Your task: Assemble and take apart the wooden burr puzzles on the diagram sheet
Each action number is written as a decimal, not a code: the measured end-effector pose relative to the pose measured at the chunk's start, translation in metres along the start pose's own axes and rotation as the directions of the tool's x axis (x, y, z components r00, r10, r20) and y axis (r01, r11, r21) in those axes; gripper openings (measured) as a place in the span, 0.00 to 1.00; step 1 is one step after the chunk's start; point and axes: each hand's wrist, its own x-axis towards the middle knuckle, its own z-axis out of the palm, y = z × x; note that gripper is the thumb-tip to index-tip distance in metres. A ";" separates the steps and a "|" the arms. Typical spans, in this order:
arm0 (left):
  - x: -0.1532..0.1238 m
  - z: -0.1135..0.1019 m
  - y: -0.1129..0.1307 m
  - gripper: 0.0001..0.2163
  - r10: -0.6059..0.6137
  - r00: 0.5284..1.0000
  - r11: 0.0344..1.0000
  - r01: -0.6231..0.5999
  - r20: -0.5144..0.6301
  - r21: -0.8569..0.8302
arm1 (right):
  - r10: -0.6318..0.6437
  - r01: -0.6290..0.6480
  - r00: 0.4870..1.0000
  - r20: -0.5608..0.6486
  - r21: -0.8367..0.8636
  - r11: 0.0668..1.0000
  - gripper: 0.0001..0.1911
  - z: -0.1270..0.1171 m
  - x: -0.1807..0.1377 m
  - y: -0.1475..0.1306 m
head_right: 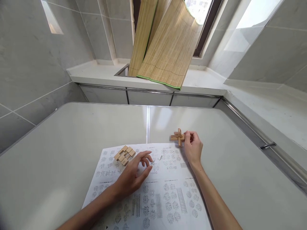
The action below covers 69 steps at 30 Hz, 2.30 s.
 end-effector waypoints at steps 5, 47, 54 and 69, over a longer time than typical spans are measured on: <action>0.005 -0.014 -0.004 0.13 0.222 0.973 0.918 -0.188 -0.060 0.349 | -0.072 0.066 0.997 -0.039 -0.148 0.987 0.26 -0.002 0.002 0.006; -0.004 -0.085 -0.047 0.32 -0.037 0.993 0.831 -0.032 0.113 0.556 | -0.717 0.710 0.542 0.438 0.217 0.670 0.16 0.022 -0.067 -0.054; 0.000 -0.084 -0.044 0.29 -0.014 0.992 0.844 -0.056 0.126 0.533 | -0.620 0.685 0.638 0.456 0.030 0.728 0.12 0.027 -0.063 -0.043; -0.002 -0.084 -0.046 0.29 -0.053 0.991 0.867 -0.017 0.126 0.498 | -0.438 0.479 0.874 0.210 -0.223 0.849 0.04 0.028 -0.055 -0.031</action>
